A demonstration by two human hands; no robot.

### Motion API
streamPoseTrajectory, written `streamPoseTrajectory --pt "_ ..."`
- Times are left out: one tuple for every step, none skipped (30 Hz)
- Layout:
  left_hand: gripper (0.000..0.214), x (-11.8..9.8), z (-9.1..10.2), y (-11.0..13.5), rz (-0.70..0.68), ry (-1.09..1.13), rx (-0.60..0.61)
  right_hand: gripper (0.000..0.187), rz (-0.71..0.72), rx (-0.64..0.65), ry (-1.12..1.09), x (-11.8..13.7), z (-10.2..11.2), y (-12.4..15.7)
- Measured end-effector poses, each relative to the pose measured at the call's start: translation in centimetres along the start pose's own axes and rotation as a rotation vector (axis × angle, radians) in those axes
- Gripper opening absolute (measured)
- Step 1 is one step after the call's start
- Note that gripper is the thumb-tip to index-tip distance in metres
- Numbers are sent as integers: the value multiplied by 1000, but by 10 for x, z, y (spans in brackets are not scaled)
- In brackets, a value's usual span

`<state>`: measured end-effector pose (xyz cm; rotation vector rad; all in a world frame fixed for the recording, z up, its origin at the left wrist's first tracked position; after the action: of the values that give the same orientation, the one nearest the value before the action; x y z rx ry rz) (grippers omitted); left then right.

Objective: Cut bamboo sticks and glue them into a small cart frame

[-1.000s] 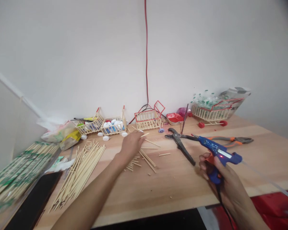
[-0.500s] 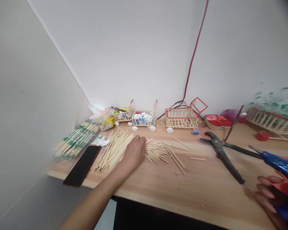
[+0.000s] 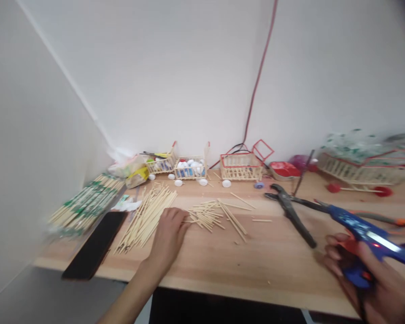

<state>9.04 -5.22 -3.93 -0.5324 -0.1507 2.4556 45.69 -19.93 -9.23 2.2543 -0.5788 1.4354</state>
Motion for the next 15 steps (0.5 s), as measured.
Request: streamPoseTrajectory --pt "12 -1 2 0 -16 1 -17 52 -30 -17 -67 2 -6 5" --pt "13 -3 4 -1 -38 -1 -30 51 -39 -20 -95 4 -11 7" --pt "15 -6 6 -1 -59 -5 -39 49 -35 -13 -124 6 -14 7" --pt "16 -10 8 -2 -74 -11 -42 47 -30 -1 -144 7 -14 7" --pt "17 -14 10 -3 -85 -16 -45 44 -25 11 -155 8 -14 5" --pt "18 -18 11 -6 -93 -21 -47 41 -23 19 -164 7 -12 4" --pt "18 -24 13 -9 -103 -26 -47 39 -20 29 -170 7 -9 3" --pt "19 -31 14 -14 -121 -32 -47 37 -15 38 -172 7 -7 1" --pt "18 -40 15 -20 -146 -38 -49 36 -4 48 -168 7 -5 0" --pt "18 -51 14 -28 -183 -46 -44 36 10 58 -160 8 -4 -1" --pt "18 -63 14 -37 -222 -56 -41 35 24 63 -152 9 -2 -1" --pt "17 -77 11 -48 -257 -70 -31 35 35 63 -144 9 -1 -2" --pt "18 -92 6 -60 -301 -87 -5 36 40 55 -138 10 0 -2" --pt "18 -107 0 -72 -343 -112 22 37 40 43 -135 10 2 -1" --pt "19 -123 -8 -85 -387 -145 57 38 40 33 -133 9 3 -1"
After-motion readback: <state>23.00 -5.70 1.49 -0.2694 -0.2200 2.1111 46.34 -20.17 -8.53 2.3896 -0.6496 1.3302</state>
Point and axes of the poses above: each hand's wrist, its own y-axis away from the middle knuckle, its own z-axis out of the back of the hand, x = y × z, the point moved 7 cm from there along -y, towards the middle knuckle, and after that the axes turned 14 degrees about x, right-handed, at the moved point
